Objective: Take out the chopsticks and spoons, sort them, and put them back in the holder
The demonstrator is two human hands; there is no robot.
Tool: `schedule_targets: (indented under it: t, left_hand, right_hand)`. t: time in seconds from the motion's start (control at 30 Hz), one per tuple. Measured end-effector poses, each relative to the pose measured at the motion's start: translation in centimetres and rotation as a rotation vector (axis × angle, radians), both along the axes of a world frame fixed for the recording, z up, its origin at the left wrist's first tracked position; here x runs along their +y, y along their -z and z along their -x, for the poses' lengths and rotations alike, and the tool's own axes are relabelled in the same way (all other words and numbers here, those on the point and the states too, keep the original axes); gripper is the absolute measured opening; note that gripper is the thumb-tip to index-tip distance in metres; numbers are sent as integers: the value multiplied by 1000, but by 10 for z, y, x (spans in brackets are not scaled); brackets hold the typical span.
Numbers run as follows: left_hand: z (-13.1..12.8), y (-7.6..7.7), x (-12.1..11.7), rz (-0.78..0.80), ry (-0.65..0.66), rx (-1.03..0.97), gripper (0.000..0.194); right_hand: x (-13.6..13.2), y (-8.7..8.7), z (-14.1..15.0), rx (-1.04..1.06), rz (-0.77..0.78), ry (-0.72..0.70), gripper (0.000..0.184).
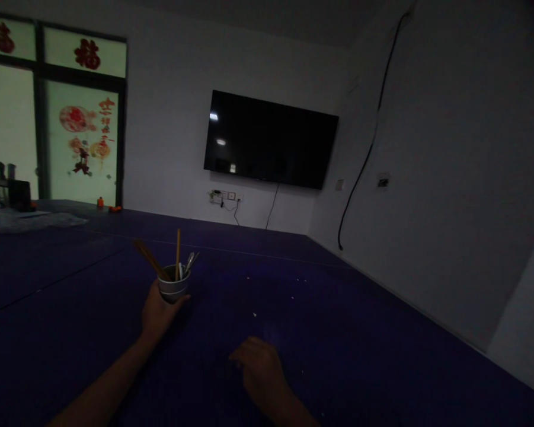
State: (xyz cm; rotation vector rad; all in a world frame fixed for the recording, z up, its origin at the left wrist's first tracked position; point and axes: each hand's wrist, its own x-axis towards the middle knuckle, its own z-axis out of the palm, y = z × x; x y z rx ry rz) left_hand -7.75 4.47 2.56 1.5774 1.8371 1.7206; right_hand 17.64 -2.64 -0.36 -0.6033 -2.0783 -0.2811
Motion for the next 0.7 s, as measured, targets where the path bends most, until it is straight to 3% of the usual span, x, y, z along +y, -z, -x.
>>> schedule_targets:
  t: [0.3, 0.7]
  left_hand:
    - [11, 9, 14, -31, -2, -114, 75]
    - [14, 13, 22, -116, 90, -181, 78]
  right_hand:
    - [3, 8, -1, -85, 92, 109, 31]
    - [0, 7, 1, -98, 145, 112, 31]
